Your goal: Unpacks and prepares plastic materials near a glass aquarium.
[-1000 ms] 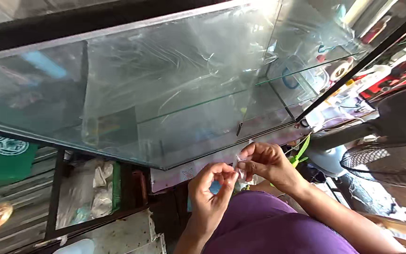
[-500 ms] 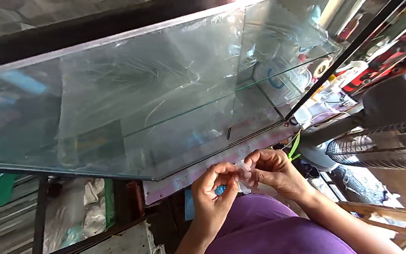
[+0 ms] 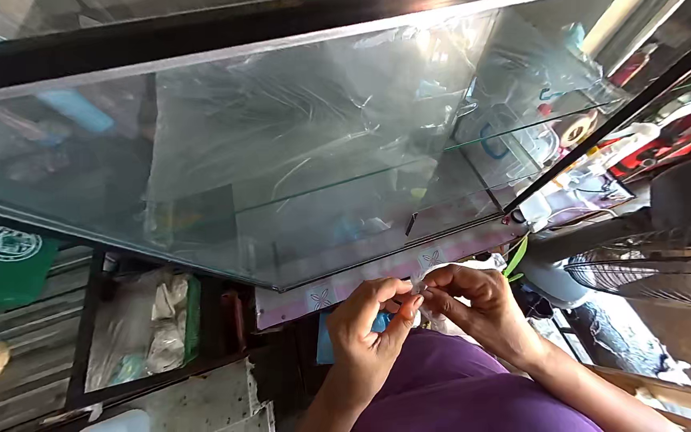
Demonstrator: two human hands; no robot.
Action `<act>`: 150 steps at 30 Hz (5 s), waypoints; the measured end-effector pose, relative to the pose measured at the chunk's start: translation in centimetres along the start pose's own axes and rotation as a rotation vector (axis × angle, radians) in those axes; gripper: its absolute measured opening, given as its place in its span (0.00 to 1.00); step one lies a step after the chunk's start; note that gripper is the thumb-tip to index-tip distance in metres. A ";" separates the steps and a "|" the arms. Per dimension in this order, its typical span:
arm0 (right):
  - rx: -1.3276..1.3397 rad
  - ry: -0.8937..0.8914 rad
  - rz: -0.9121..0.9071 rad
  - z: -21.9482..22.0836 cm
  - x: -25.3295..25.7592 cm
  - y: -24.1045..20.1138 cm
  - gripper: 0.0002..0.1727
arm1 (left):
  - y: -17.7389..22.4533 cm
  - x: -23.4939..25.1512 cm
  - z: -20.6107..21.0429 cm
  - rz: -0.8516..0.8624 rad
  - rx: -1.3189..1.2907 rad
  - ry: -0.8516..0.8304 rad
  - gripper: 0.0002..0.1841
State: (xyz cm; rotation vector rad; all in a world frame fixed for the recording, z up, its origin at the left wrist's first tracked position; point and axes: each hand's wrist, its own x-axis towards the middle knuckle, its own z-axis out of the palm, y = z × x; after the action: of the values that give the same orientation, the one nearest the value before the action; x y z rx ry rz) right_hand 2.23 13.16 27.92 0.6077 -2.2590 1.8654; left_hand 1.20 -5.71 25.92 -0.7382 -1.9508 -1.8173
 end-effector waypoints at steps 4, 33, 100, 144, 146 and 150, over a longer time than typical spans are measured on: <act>-0.030 -0.019 -0.014 -0.1 -0.2 0.0 0.09 | -0.4 -0.2 -0.1 0.022 0.013 -0.016 0.10; -0.883 -0.033 -0.314 -5.2 -0.1 -0.2 0.07 | -1.7 1.9 3.6 0.135 0.478 -0.349 0.09; 0.811 0.222 0.296 -5.4 -2.7 1.3 0.08 | -8.2 -0.9 6.3 -0.515 0.164 -0.488 0.37; -0.883 0.161 -0.001 -6.5 -4.2 0.5 0.27 | -3.1 -0.7 4.5 -0.032 0.403 -0.400 0.21; -0.962 0.153 -0.032 -5.4 -3.6 0.4 0.23 | -2.8 -0.8 4.6 0.042 0.457 -0.387 0.21; -0.940 0.096 -0.134 -5.2 -2.6 0.2 0.14 | -2.9 -0.5 3.9 0.036 0.473 -0.384 0.20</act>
State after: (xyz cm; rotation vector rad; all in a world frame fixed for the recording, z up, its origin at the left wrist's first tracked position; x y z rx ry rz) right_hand 3.82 18.77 27.93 0.4566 -2.5645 0.5938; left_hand 0.13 -1.96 22.97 -0.9970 -2.4603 -1.1726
